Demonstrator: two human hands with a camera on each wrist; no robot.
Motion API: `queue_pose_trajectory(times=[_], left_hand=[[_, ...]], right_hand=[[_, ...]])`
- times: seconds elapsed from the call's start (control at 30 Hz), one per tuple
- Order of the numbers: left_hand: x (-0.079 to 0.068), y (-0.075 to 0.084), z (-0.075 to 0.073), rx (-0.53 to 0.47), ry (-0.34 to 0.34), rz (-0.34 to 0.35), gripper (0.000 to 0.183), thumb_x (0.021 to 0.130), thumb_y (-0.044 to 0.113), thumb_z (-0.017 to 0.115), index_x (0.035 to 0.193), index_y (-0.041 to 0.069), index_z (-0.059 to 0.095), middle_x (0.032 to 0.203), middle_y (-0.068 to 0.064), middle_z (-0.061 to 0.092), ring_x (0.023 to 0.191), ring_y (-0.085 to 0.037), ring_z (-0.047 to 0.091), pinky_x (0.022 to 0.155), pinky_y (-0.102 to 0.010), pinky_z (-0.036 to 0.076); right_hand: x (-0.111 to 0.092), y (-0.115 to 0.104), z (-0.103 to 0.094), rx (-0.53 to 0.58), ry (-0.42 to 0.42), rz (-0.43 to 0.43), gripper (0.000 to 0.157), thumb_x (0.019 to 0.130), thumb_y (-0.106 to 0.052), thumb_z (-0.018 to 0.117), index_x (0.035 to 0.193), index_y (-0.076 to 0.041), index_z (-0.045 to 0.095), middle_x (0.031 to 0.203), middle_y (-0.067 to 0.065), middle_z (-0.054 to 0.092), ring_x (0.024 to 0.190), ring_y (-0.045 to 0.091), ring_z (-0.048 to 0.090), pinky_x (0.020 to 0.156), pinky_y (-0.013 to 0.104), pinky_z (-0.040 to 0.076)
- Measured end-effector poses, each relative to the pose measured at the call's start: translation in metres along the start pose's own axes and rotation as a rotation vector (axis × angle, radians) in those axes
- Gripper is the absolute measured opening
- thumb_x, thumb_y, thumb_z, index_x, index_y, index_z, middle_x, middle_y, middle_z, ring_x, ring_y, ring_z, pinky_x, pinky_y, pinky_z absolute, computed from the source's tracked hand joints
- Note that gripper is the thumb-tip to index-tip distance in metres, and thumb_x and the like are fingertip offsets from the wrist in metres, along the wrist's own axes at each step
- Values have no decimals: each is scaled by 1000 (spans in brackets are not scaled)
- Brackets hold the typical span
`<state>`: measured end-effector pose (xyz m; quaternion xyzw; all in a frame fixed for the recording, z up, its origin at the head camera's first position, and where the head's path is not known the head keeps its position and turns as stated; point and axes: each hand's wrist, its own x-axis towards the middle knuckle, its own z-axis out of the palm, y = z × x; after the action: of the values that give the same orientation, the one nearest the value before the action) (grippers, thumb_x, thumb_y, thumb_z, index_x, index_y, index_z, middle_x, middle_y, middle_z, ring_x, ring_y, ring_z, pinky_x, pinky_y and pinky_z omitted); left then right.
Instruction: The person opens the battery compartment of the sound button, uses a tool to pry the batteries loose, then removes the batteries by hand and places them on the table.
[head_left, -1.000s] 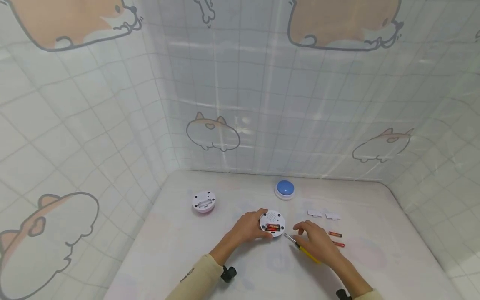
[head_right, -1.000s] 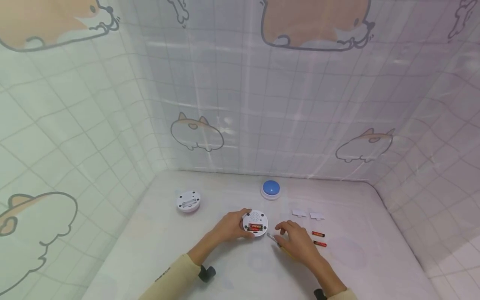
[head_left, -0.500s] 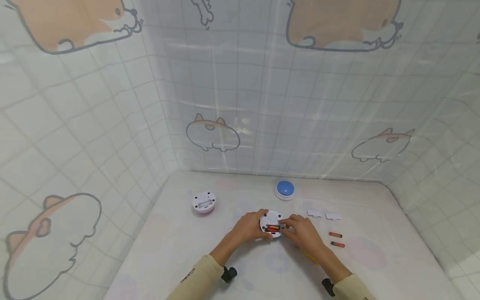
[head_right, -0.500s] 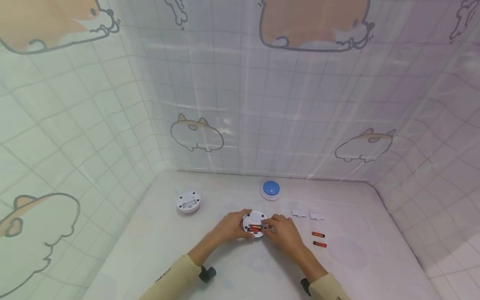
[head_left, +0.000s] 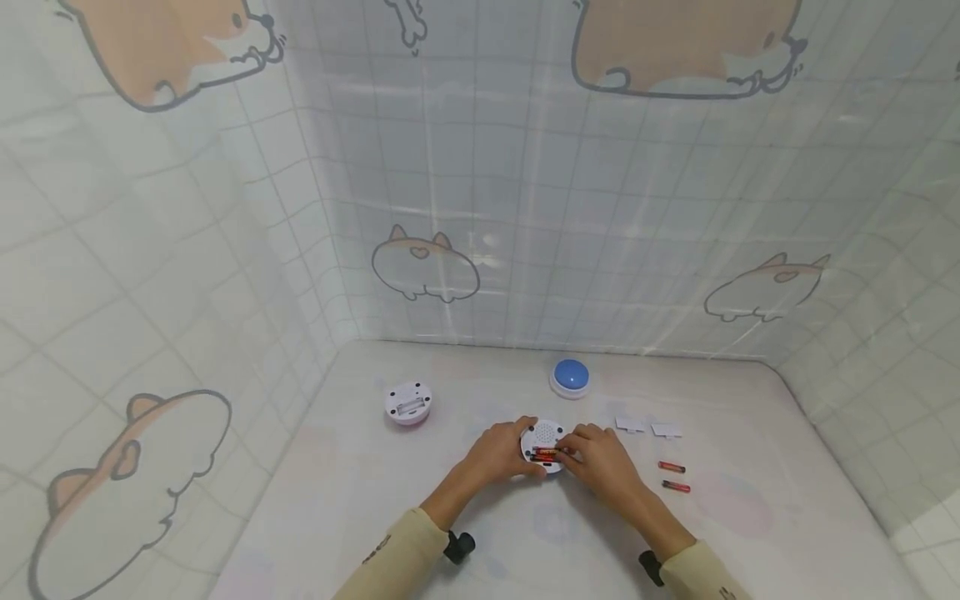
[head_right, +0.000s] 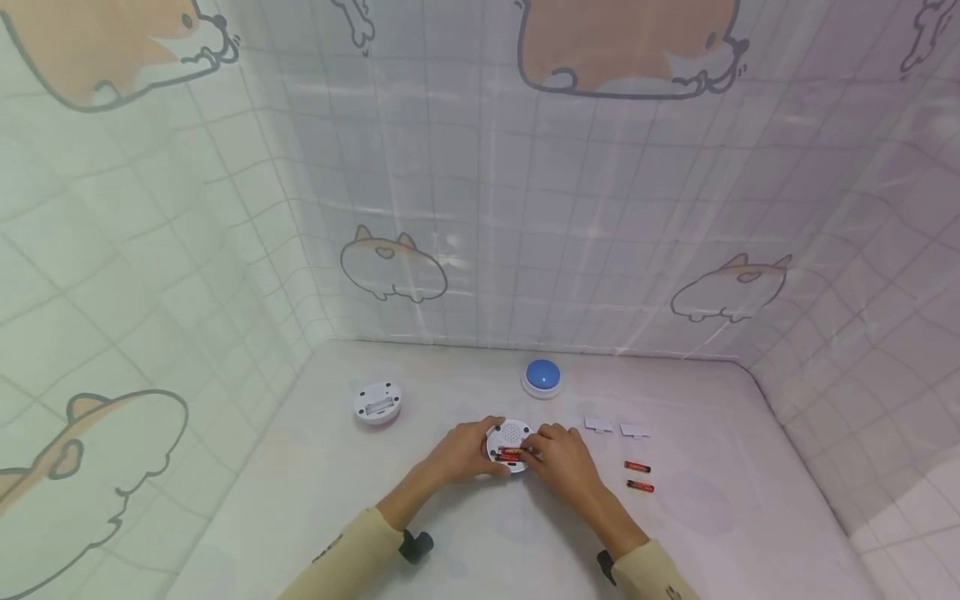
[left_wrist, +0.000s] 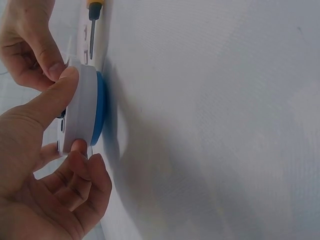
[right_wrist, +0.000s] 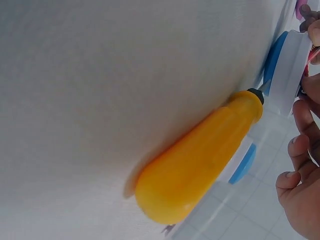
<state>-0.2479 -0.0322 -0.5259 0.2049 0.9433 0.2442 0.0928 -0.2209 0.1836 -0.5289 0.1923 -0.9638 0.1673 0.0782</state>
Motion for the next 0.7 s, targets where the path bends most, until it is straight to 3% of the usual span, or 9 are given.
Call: queue_pose_trajectory(times=[0.23,0.47,0.7], left_hand=[[-1,0,1,-3,-6,-7,93,72,55,86,148,17,49,127,-8,67,104,-19,63,89,-39,51],[-3,1,3,-18,-9,-32,92,72,56,86,148,18,49,131,-8,65,111,-22,62,95,-42,50],[-2,1,2,-32,-4,-53,93,71,54,88,148,18,49,133,-9,64,117,-25,61,100,-44,48]], right_hand=[[-5,4,-6,47,-31,54,13,86,-33,80,97,-25,78,82,-18,57,83,7,53,83,39,45],[-17,22,-21,102,-24,116,13,88,-29,79,101,-29,77,87,-18,59,88,14,57,92,45,46],[-29,54,-34,54,-46,155,10,87,-26,80,97,-26,78,87,-13,60,86,15,55,83,44,47]])
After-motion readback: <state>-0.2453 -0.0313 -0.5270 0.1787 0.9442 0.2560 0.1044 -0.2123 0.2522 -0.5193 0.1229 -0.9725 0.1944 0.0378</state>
